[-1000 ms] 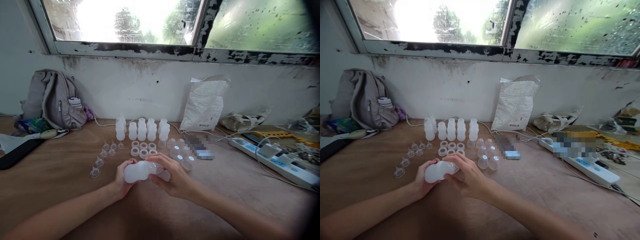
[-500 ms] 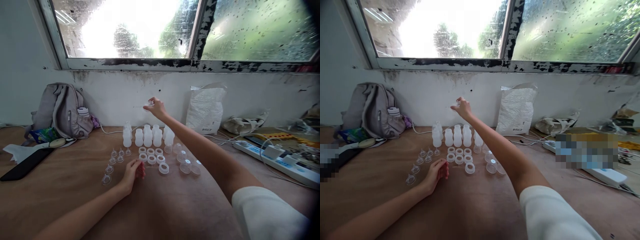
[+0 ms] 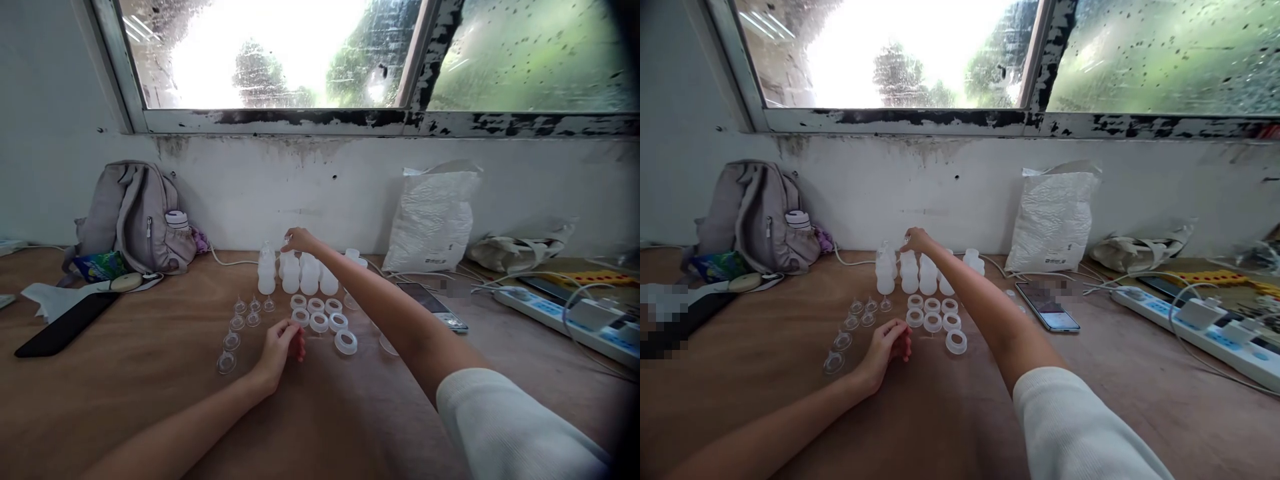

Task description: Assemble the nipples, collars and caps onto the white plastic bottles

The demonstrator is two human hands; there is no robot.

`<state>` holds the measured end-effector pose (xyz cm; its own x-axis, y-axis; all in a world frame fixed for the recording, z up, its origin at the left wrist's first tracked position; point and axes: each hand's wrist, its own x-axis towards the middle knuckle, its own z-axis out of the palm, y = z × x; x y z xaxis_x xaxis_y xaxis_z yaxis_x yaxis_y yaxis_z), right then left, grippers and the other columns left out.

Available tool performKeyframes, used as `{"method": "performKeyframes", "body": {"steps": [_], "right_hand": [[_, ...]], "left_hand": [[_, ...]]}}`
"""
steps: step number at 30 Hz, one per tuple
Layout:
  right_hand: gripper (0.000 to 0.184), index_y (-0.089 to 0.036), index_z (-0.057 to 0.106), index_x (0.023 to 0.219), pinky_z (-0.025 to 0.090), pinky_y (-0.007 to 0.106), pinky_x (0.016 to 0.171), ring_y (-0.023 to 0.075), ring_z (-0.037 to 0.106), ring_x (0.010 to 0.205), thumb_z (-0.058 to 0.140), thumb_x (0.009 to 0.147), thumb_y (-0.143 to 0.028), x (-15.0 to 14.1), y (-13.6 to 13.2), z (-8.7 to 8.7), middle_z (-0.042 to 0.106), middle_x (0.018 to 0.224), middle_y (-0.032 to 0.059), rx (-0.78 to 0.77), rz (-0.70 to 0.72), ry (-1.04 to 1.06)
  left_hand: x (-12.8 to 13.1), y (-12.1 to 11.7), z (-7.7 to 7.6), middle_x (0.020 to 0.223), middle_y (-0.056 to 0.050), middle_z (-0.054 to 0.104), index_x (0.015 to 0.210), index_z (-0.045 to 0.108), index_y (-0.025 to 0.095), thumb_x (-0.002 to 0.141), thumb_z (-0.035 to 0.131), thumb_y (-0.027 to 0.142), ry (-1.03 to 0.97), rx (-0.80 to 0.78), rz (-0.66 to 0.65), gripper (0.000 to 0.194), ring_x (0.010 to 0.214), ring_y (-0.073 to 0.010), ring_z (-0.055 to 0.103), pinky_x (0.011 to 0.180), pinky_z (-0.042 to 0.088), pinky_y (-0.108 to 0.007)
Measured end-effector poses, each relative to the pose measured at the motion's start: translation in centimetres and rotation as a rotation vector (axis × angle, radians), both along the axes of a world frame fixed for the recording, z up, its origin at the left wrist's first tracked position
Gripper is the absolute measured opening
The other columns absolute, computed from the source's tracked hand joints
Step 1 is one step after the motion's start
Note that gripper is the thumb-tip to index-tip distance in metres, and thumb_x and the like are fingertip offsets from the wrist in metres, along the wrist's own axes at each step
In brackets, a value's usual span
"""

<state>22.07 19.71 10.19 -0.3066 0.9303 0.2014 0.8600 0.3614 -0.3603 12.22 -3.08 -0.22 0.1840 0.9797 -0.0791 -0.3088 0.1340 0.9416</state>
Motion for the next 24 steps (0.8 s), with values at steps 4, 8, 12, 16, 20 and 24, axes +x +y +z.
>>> {"method": "performKeyframes", "body": {"steps": [4,8,12,16,20,24], "right_hand": [[0.051,-0.014,0.057,0.1,0.043,0.029,0.077,0.0219,0.054,0.092,0.073,0.055,-0.033,-0.4,0.1,-0.3,0.06,0.094,0.0091,0.005,0.03,-0.031],[0.054,-0.013,0.054,0.104,0.042,0.028,0.076,0.0217,0.054,0.093,0.071,0.058,-0.036,-0.4,0.0,-0.6,0.06,0.095,0.0099,0.021,0.06,-0.033],[0.057,-0.012,0.053,0.105,0.042,0.028,0.074,0.0224,0.054,0.092,0.07,0.058,-0.039,-0.1,0.1,-0.9,0.06,0.096,0.0117,0.025,0.081,-0.031],[0.059,-0.013,0.054,0.103,0.043,0.028,0.071,0.0227,0.055,0.09,0.069,0.057,-0.046,0.2,-0.1,-1.1,0.06,0.096,0.0123,0.016,0.11,-0.028],[0.06,-0.013,0.053,0.103,0.044,0.028,0.069,0.0224,0.056,0.087,0.069,0.057,-0.049,0.5,-0.6,-1.0,0.06,0.096,0.0123,0.033,0.125,-0.014],[0.053,-0.013,0.05,0.106,0.043,0.029,0.07,0.0215,0.055,0.088,0.064,0.065,-0.043,0.8,-1.7,-0.1,0.06,0.094,0.0117,0.123,0.127,0.027]], "left_hand": [[0.0,0.0,0.2,0.052,0.002,0.048,0.064,0.049,0.014,0.071,0.053,0.036,0.015,-0.007,0.001,0.023,0.042,-0.0079,0.046,0.039,0.036,-0.019],[0.1,0.1,0.1,0.052,0.002,0.049,0.065,0.05,0.014,0.07,0.054,0.037,0.018,-0.01,0.001,0.024,0.042,-0.0082,0.046,0.04,0.036,-0.019],[0.1,0.0,0.1,0.052,0.002,0.049,0.064,0.05,0.014,0.069,0.054,0.036,0.04,0.0,-0.005,0.023,0.042,-0.0084,0.047,0.039,0.036,-0.019],[0.1,-0.1,0.1,0.052,0.002,0.049,0.064,0.05,0.014,0.07,0.053,0.036,0.062,0.03,-0.02,0.023,0.043,-0.0085,0.047,0.04,0.036,-0.019],[0.1,0.1,-0.1,0.053,0.001,0.049,0.065,0.05,0.014,0.071,0.052,0.037,0.091,0.045,-0.032,0.024,0.044,-0.0089,0.047,0.041,0.035,-0.019],[0.1,-0.1,-0.1,0.056,0.001,0.049,0.067,0.051,0.015,0.074,0.049,0.039,0.179,0.113,-0.054,0.025,0.047,-0.0099,0.046,0.042,0.035,-0.02]]}}
